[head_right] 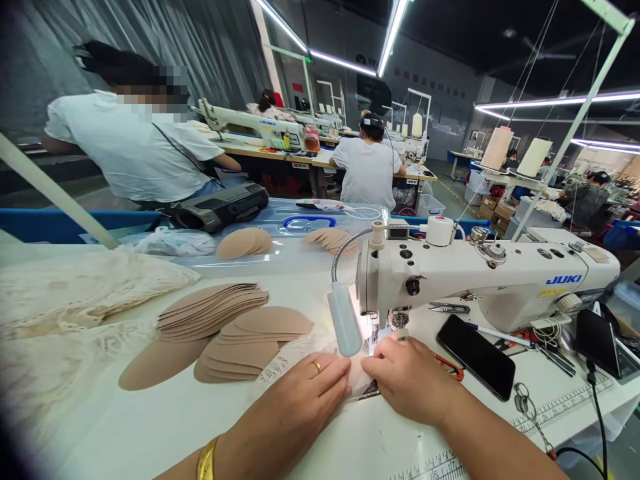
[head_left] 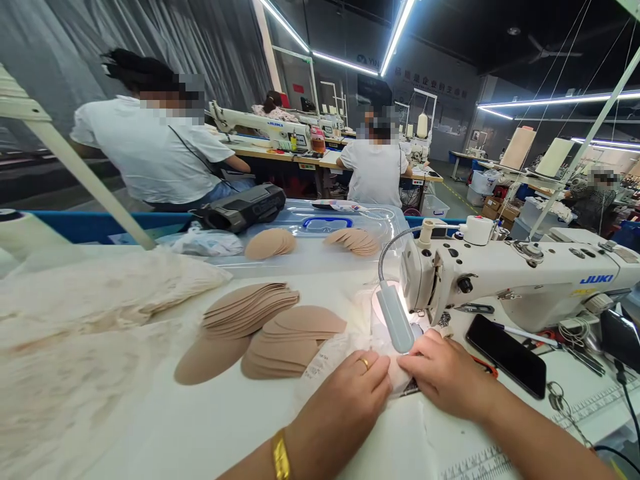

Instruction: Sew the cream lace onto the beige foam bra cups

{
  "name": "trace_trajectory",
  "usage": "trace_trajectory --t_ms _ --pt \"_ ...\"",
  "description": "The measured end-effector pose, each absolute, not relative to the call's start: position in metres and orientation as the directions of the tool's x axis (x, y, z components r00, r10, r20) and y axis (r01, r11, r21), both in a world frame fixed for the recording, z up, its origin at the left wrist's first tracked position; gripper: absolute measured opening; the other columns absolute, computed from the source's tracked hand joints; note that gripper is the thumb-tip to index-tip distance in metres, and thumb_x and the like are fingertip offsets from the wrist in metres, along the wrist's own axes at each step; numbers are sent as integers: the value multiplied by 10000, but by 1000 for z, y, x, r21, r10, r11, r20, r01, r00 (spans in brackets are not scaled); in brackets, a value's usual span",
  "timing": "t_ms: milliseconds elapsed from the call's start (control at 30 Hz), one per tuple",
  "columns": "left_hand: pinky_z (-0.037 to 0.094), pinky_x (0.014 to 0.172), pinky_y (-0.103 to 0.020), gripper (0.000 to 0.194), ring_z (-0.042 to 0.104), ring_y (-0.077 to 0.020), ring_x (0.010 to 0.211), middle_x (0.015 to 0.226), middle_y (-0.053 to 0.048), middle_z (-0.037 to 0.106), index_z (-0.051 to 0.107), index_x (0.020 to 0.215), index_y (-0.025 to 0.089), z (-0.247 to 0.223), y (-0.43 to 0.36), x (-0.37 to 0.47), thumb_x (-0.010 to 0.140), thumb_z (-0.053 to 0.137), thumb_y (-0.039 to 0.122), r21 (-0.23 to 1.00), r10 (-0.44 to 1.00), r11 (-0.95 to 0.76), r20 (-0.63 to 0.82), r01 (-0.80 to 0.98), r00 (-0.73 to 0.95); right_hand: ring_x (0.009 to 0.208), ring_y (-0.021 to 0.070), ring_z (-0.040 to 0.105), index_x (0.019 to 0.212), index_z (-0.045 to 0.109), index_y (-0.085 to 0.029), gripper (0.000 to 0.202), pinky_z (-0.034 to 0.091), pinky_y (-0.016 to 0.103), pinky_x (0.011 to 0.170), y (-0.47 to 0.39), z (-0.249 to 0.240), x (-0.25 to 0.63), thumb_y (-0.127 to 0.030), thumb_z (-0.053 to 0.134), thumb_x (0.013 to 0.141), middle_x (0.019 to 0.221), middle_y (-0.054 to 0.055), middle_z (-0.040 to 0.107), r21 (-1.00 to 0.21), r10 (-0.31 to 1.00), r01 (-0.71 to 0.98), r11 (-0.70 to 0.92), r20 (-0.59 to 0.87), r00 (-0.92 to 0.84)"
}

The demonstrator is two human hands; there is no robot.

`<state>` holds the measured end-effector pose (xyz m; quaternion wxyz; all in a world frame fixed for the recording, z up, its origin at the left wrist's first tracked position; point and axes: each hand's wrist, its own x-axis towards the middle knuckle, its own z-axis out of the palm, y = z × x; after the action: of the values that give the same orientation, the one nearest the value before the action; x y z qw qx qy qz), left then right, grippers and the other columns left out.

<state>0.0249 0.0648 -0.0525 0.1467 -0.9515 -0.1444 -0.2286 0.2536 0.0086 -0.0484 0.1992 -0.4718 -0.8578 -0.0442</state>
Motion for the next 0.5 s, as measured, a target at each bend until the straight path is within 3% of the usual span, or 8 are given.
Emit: trace_trajectory --t_ms 167,300,500 --pt "573 712 -376 328 620 -235 775 908 -64 696 690 1003 148 -53 67 20 869 496 -80 -122 196 -950 485 288 852 817 207 473 838 536 -218 181 370 310 705 8 -50 251 -38 524 844 865 24 577 -128 815 834 537 335 -473" --pt "589 821 -376 321 654 -238 887 1009 -70 724 669 1009 188 -53 70 16 923 495 -68 -84 164 -968 495 235 853 823 209 475 877 534 -217 163 368 312 717 7 -51 254 -57 508 868 871 24 578 -171 806 813 556 349 -478" --pt "600 687 -389 265 625 -246 763 917 -71 696 665 957 156 -61 70 17 890 541 -68 -92 260 -938 446 333 856 778 196 456 977 604 -228 214 341 306 688 6 -48 261 -62 501 890 853 7 533 -232 805 793 563 368 -465"
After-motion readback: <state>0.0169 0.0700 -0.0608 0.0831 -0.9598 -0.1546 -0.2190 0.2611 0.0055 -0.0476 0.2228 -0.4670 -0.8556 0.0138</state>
